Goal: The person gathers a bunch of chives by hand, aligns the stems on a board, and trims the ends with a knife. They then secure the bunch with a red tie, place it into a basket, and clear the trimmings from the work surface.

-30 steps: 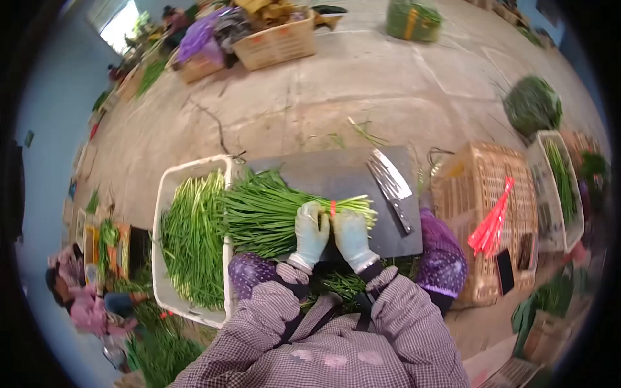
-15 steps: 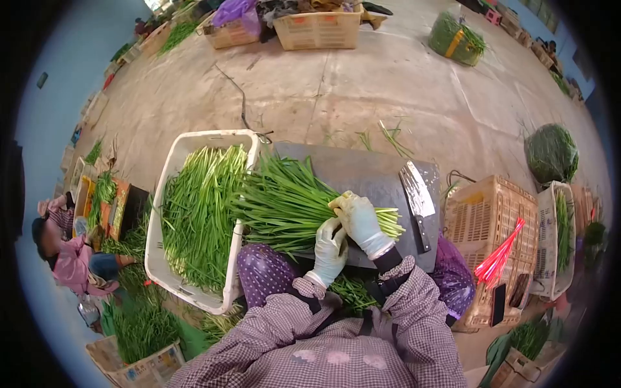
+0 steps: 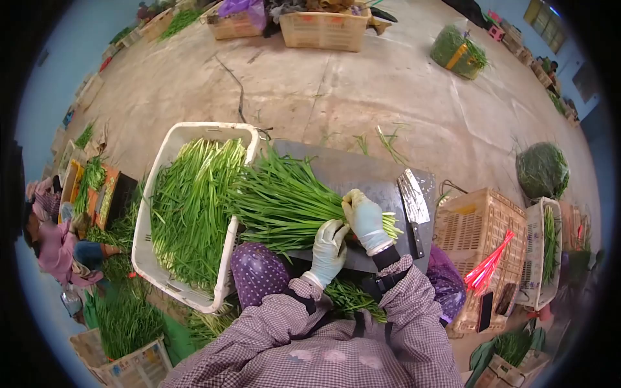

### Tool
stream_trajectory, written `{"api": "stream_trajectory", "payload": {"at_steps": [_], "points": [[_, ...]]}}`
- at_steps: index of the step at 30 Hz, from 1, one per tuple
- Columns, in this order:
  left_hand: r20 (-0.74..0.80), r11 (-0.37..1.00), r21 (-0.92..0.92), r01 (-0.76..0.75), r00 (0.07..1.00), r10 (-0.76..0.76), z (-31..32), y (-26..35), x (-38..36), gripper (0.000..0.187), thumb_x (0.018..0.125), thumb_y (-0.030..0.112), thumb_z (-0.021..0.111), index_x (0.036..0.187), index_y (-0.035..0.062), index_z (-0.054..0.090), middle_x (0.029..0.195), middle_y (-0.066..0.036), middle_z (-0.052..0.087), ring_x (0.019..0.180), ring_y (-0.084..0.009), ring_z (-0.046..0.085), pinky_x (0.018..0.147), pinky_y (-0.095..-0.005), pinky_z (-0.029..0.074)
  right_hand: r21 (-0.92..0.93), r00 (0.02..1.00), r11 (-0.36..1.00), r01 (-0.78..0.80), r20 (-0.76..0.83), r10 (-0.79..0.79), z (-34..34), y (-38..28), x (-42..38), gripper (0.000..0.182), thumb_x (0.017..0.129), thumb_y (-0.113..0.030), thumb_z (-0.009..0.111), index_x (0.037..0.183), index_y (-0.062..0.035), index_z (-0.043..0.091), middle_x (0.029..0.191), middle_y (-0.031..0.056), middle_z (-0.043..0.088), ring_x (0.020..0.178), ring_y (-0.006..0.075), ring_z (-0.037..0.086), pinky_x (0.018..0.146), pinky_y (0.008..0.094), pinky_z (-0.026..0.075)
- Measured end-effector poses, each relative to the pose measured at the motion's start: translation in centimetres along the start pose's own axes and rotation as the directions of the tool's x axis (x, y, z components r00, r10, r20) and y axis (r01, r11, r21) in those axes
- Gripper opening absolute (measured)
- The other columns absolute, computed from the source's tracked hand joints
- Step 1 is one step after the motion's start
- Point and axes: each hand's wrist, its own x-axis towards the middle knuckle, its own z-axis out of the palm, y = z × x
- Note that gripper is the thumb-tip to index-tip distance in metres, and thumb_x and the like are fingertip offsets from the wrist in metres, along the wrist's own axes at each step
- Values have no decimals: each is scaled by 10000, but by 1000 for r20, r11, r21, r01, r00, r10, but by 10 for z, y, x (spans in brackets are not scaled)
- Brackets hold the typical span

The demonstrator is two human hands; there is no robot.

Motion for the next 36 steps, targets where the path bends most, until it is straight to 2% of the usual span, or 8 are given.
{"api": "stream_trajectory", "payload": {"at_steps": [8,11,13,14,16,19,27,36], "points": [[83,995,104,-2,997,-7,0,2,-5,594,756,-4,687,1344,63,635,1314,-177,624,1316,-389,529,1139,-510,398,682,774,367,-633,540,331,-66,-35,28,257,988,-326,705,1029,-74,682,829,0,636,678,125,612,602,294,534],[128,999,33,18,992,-23,-4,8,-6,504,839,20,654,1343,35,628,1363,-209,570,1294,-407,520,1146,-522,377,781,990,623,47,49,-135,-68,-16,64,224,1063,-147,600,1276,-134,669,1147,23,582,1089,169,612,969,358,552],[100,994,66,-89,992,82,3,-4,-8,491,852,2,630,1342,25,627,1348,-215,571,1283,-410,521,1144,-518,377,919,994,-390,-64,92,53,-69,5,87,382,1053,-87,575,1432,-136,588,1165,37,602,1168,208,585,1072,329,487],[123,994,57,-95,989,87,1,-4,-8,463,867,12,628,1330,15,627,1339,-217,573,1277,-403,525,1145,-506,378,929,996,-371,-9,43,84,-60,33,89,382,1053,-87,575,1432,-136,588,1165,37,602,1168,208,585,1072,329,487],[144,998,6,-69,987,68,-1,-26,-4,412,902,44,638,1310,-11,622,1327,-221,577,1266,-389,530,1147,-483,378,568,872,820,78,-438,220,-29,118,84,553,964,-318,732,1422,-42,591,1306,226,680,1124,372,687,942,442,539],[186,995,-72,-71,979,84,-9,-20,49,497,943,113,692,1379,-71,542,1356,-231,571,1281,-394,523,1168,-471,371,95,906,981,-167,-378,191,-89,119,-17,418,949,-324,686,1248,-31,682,1156,238,713,1067,431,679,927,474,551],[967,850,153,-503,254,-24,64,12,146,1368,522,513,1007,1565,-94,364,1432,-275,590,1332,-404,577,1158,-461,408,-446,818,699,-558,-155,554,-79,119,-135,488,795,-383,813,1161,-101,655,1009,88,693,945,276,694,738,421,530],[949,978,-23,-210,303,87,76,-15,134,1313,535,414,1017,1558,-73,353,1356,-245,644,1196,-391,663,1020,-437,533,-253,790,749,-613,-223,571,-40,147,-115,629,873,-193,686,1466,-48,538,1016,168,709,815,325,715,689,463,557]]}}
